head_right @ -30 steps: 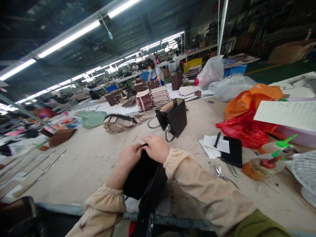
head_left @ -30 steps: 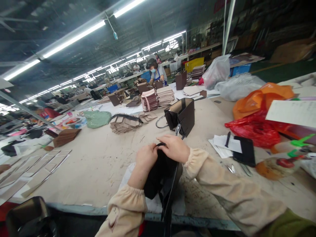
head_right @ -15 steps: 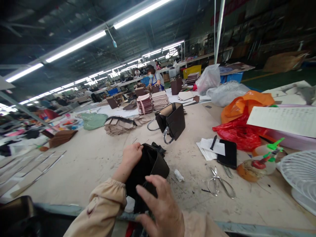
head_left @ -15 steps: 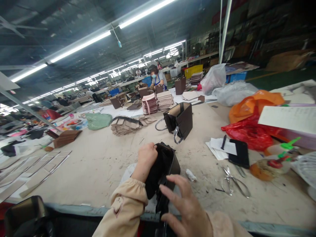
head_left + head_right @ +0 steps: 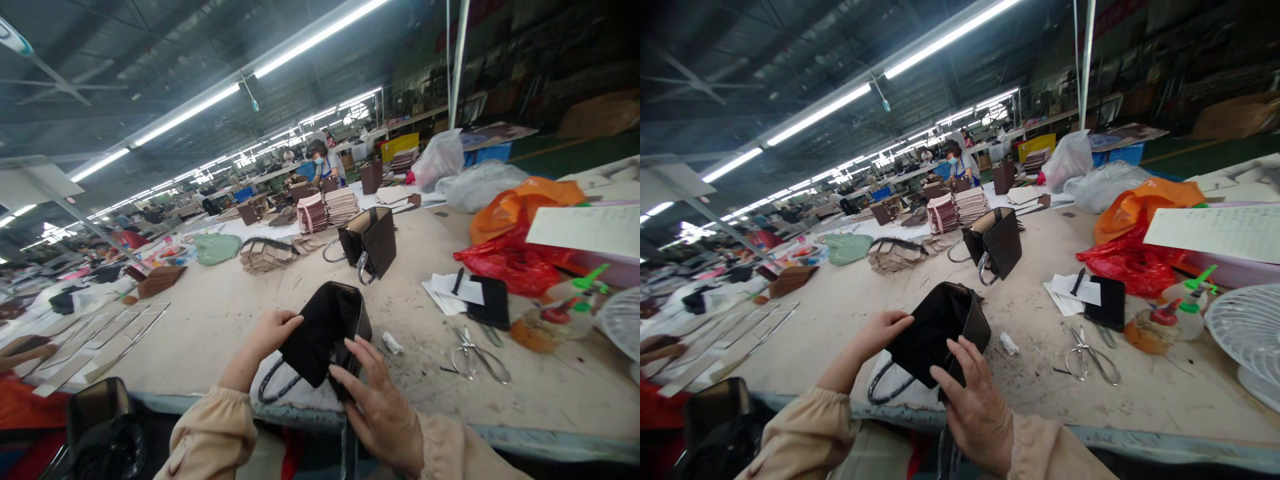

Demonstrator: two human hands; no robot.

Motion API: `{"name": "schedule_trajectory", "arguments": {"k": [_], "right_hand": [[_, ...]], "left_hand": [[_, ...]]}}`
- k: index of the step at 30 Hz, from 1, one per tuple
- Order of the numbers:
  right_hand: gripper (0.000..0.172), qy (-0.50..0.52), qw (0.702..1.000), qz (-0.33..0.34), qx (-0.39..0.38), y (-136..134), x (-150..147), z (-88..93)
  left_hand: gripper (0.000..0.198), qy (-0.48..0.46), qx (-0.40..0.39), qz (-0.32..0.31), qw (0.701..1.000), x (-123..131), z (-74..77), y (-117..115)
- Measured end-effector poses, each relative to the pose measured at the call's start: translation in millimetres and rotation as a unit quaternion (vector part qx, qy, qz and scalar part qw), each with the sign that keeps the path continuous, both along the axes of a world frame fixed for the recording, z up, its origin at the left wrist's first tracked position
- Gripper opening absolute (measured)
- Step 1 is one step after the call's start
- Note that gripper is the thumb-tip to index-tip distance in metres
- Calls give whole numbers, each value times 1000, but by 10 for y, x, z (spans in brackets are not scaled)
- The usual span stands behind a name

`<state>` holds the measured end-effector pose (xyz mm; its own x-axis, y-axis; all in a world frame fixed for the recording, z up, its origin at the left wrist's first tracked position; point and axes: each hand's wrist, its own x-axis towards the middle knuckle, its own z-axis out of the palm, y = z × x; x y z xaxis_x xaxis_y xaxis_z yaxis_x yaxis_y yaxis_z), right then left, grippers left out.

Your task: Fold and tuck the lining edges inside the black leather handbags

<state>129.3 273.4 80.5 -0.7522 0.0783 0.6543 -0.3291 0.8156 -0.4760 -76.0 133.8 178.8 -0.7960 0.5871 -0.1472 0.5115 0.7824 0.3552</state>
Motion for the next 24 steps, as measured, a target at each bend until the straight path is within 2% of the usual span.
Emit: {"name": "schedule_trajectory", "arguments": {"k": [4,8,13,17,19,22,24], "right_hand": [[72,-13,999,-36,2,82,63,-34],[71,-44,999,-31,1,161,69,-60],[72,-50,999,-15,-15,414,-80,-116],[70,-110,992,-51,-47,633,-290,-104],[64,-134,988,-48,-53,700,-408,-87],[58,-140,988,-25,-56,718,-546,-42],[60,-139,989,-15,-51,675,-588,4]], "left_hand": [[38,105,-70,15,992,188,-87,-5],[33,147,-69,57,985,363,-134,15],[36,168,-42,109,979,686,-202,-130],[41,146,3,136,980,966,-262,-276],[42,118,29,144,982,1047,-293,-321],[45,58,69,152,984,1062,-346,-345],[42,11,96,160,982,1022,-380,-337]]}}
